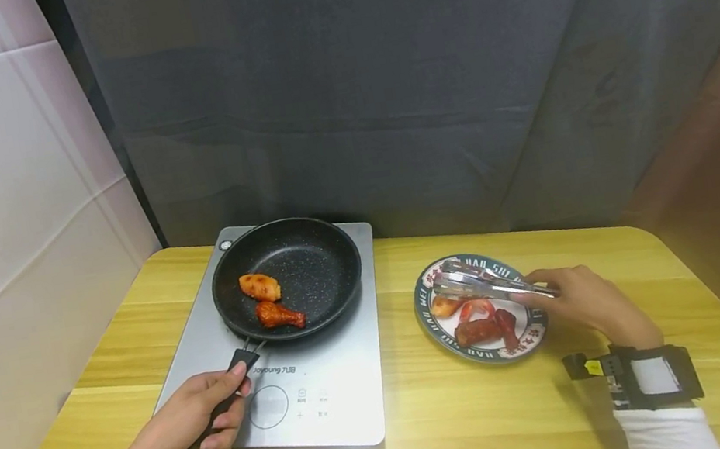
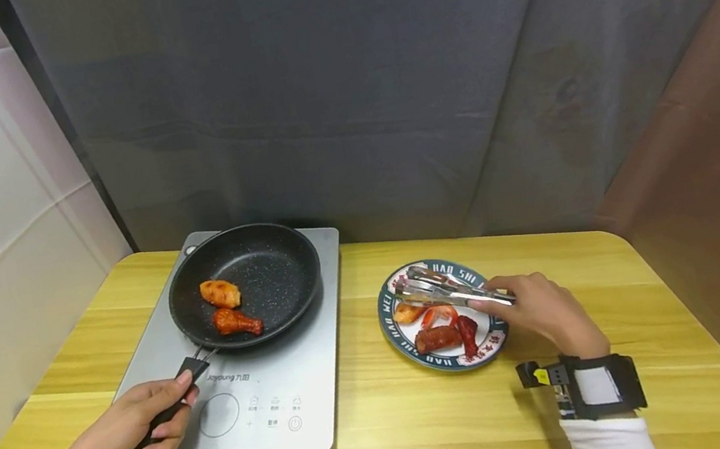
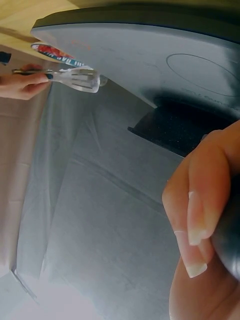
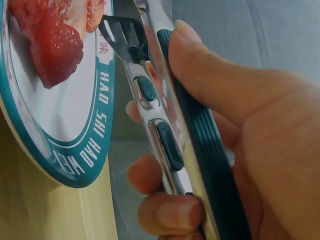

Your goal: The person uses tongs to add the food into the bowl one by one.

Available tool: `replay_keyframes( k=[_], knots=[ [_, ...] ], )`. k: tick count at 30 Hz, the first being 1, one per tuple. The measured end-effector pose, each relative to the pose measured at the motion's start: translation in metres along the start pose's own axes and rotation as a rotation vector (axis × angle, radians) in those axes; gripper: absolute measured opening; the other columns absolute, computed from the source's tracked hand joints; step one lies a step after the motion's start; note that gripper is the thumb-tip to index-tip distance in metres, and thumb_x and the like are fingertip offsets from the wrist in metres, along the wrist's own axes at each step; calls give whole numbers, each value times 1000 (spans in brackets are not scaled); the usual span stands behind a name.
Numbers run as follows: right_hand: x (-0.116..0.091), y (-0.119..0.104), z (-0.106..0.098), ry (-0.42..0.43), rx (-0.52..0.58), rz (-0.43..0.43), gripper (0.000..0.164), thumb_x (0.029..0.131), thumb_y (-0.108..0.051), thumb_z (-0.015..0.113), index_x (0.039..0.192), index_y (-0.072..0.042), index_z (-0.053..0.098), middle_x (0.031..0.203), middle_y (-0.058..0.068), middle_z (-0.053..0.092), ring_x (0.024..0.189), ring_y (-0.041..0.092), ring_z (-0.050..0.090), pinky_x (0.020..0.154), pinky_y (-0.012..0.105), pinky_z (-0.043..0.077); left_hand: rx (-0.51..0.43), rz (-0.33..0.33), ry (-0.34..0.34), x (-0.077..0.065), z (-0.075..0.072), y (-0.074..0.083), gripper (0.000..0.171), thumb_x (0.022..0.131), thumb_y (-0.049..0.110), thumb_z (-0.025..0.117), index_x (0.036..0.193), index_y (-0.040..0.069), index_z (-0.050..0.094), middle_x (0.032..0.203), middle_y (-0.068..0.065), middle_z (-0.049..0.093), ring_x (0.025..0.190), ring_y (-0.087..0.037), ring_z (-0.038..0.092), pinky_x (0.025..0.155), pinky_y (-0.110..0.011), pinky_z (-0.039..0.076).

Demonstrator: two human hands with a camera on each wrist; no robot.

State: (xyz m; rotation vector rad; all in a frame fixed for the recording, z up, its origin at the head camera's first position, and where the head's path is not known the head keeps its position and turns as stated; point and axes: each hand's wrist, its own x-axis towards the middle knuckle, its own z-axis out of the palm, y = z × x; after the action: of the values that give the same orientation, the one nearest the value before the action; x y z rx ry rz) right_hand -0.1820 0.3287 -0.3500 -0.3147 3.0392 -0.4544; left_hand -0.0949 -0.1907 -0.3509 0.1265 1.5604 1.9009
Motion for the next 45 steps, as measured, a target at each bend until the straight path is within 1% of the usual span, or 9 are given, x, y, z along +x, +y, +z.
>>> replay_keyframes(
  k=[10, 17, 21, 25, 28, 32, 35, 40, 45],
  knots=[
    [-6, 1, -8, 10, -49, -11, 62, 88, -59, 58, 119, -6, 67, 110, 24, 64, 105, 46, 57, 83, 61, 46, 2, 8, -7, 0, -1, 0, 37, 104, 38, 41, 96, 2, 42, 63, 4, 33, 44, -4, 32, 40, -21, 30],
    [-13, -3, -18, 6, -98, 21, 77, 78, -71, 60, 122, -8, 66, 114, 25, 62, 104, 45, 57, 75, 60, 48, -8, 10, -13, 0, -1, -1, 36, 104, 37, 41, 97, 2, 42, 64, 4, 33, 44, -4, 32, 40, -21, 29],
    [-16, -4, -21, 36, -131, 15, 76, 72, -73, 65, 119, -14, 68, 105, 20, 67, 89, 34, 61, 61, 48, 50, -6, 8, -14, 1, -1, -1, 37, 104, 38, 41, 97, 2, 42, 63, 4, 33, 44, -4, 33, 40, -21, 30],
    [-16, -5, -20, 47, -149, 9, 70, 71, -69, 68, 118, -18, 69, 91, 8, 67, 74, 22, 54, 50, 34, 43, -3, 6, -10, 1, -1, -1, 37, 103, 38, 41, 96, 2, 42, 63, 4, 33, 44, -5, 32, 40, -20, 30],
    [-15, -7, -18, 56, -145, 1, 66, 73, -66, 70, 118, -18, 69, 79, 3, 63, 67, 20, 50, 46, 31, 37, -3, 3, -4, 0, 0, 0, 37, 103, 38, 42, 97, 2, 41, 63, 4, 33, 44, -5, 32, 40, -20, 30],
    [-11, -10, -15, 62, -140, 7, 67, 74, -65, 69, 119, -16, 69, 83, 9, 65, 68, 21, 51, 46, 32, 39, 1, -1, 5, 0, 0, 0, 37, 103, 39, 42, 97, 2, 42, 63, 4, 33, 44, -5, 32, 40, -20, 31],
    [-8, -12, -12, 52, -142, 16, 67, 75, -66, 68, 119, -15, 69, 98, 16, 67, 73, 23, 55, 52, 37, 46, 15, 3, 6, 0, 0, -1, 38, 103, 39, 42, 96, 2, 42, 63, 5, 34, 44, -4, 33, 40, -20, 33],
    [-3, -13, -7, 12, -122, 56, 70, 76, -67, 66, 119, -12, 68, 105, 19, 67, 79, 25, 56, 61, 44, 50, 22, 7, -3, 0, 0, -1, 38, 104, 39, 40, 96, 2, 42, 63, 5, 34, 44, -4, 34, 41, -20, 35],
    [-3, -12, -5, -1, -108, 83, 73, 75, -68, 66, 118, -9, 68, 104, 18, 67, 79, 25, 55, 60, 38, 47, 25, 8, -2, 1, 0, 0, 38, 103, 39, 41, 97, 1, 42, 63, 5, 34, 44, -4, 34, 41, -20, 35]
  ],
)
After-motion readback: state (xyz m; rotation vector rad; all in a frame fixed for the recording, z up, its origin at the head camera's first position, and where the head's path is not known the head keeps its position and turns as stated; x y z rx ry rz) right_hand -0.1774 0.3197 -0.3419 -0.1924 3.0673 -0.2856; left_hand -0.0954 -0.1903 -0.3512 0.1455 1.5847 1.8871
